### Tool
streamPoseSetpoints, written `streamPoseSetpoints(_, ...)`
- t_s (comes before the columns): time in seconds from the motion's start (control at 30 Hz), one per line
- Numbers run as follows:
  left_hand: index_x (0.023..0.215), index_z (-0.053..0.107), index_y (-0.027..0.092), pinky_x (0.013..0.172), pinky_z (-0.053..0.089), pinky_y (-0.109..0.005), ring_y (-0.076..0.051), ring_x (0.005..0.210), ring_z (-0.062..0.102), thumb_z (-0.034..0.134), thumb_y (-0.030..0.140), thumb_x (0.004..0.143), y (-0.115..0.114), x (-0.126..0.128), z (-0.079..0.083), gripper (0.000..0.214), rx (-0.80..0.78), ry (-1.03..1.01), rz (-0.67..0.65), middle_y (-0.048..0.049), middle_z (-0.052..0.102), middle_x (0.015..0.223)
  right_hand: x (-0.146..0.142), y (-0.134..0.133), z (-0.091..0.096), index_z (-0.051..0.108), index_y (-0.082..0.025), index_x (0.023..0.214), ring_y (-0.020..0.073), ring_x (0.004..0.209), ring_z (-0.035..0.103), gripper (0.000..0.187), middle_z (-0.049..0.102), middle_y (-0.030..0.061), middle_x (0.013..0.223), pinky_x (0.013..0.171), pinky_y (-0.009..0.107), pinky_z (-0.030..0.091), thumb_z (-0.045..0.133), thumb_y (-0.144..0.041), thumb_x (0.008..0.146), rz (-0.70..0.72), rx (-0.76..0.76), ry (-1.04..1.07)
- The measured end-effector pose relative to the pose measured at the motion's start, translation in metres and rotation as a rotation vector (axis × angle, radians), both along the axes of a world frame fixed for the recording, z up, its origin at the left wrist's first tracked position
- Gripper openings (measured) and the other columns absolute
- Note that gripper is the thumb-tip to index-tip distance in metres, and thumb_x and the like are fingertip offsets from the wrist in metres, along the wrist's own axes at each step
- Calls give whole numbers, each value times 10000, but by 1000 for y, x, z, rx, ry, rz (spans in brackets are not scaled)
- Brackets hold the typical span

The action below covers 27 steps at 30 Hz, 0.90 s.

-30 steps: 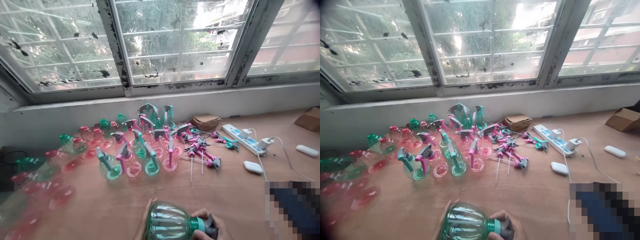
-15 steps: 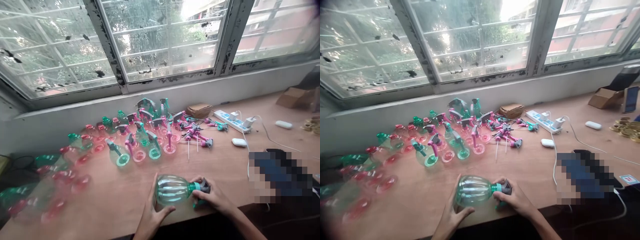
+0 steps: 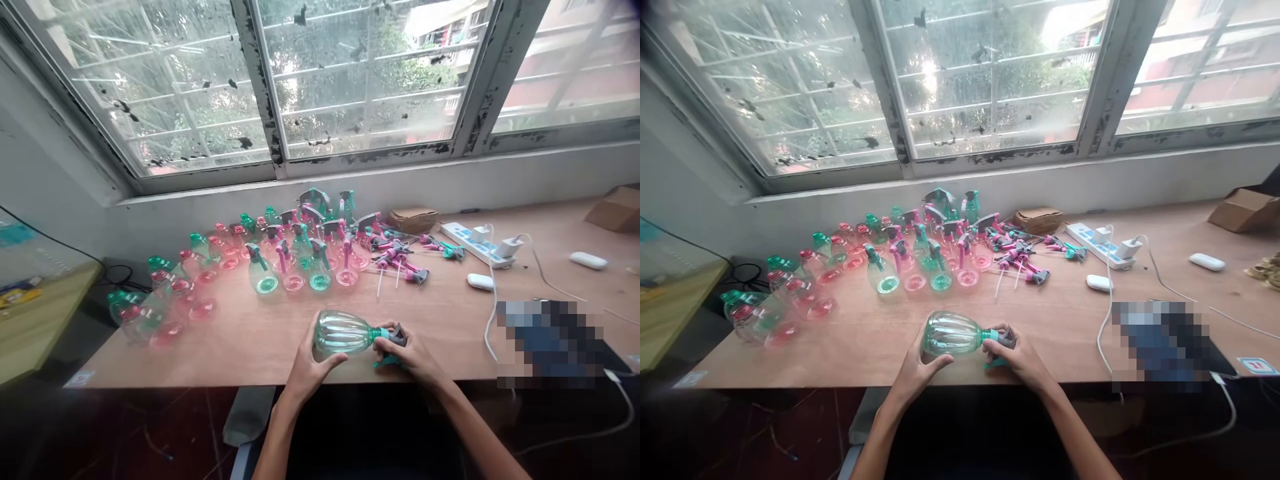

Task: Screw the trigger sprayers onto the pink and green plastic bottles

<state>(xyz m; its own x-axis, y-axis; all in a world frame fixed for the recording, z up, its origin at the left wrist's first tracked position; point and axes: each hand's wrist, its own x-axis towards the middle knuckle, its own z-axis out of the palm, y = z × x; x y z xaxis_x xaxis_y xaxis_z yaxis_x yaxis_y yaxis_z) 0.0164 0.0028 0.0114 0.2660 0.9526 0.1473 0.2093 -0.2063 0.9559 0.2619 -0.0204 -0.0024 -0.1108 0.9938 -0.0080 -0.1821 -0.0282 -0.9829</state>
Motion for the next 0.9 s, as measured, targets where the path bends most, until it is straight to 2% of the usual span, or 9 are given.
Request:
streamPoseSetpoints(0.2,1537,248,348,1204,300,-468,-315,1438,389,816,324,767,-1,-1,-4,957,74,52,-4,-60,398,1572,0,0,3,643,-182,928,199,615,691,350,733,18,730,649,334,568,798,-457,778,-5,13,-5)
streamPoseSetpoints(0.3,1547,209,348,1235,219,-476,-302,1486,297,790,307,793,-2,-1,-7,953,117,67,-1,-59,338,1605,-1,1,5,649,-182,892,203,605,689,341,737,26,721,637,338,571,795,-467,775,-8,22,-13)
streamPoseSetpoints(0.37,1552,200,324,1236,215,-482,-308,1497,270,805,327,776,-2,0,-7,984,116,69,10,-80,325,1611,-2,1,5,649,-182,895,202,604,690,336,742,27,719,636,339,573,791,-464,779,-13,27,-18)
streamPoseSetpoints(0.5,1528,297,277,1213,274,-493,-323,1477,315,775,372,805,1,0,-8,872,113,71,33,-111,397,1569,-4,1,3,658,-176,951,205,612,696,361,746,21,708,642,341,581,811,-443,761,-17,30,-25)
streamPoseSetpoints(0.63,1497,361,319,1233,222,-478,-300,1495,277,734,340,843,1,0,-8,753,154,74,52,-63,388,1581,-3,0,-1,644,-179,902,192,604,698,344,747,26,740,642,330,587,802,-454,770,-57,25,-8)
streamPoseSetpoints(0.77,1496,364,303,1210,288,-467,-309,1436,399,779,346,802,-2,2,-6,810,169,76,51,-76,489,1515,-2,-1,-2,634,-184,920,200,607,697,369,743,23,735,639,349,604,813,-462,754,-67,12,5)
streamPoseSetpoints(0.83,1483,390,281,1187,331,-461,-313,1410,439,760,364,821,-3,3,-5,764,176,75,63,-87,512,1495,-3,-2,-2,643,-181,937,214,621,699,386,744,26,718,645,362,608,828,-454,737,-61,10,0)
streamPoseSetpoints(0.9,1465,422,282,1191,324,-454,-304,1429,412,714,370,862,-3,4,-5,676,194,73,85,-80,502,1504,-3,-1,-2,648,-180,938,224,620,699,396,743,28,694,638,367,608,830,-464,730,-66,12,-2)
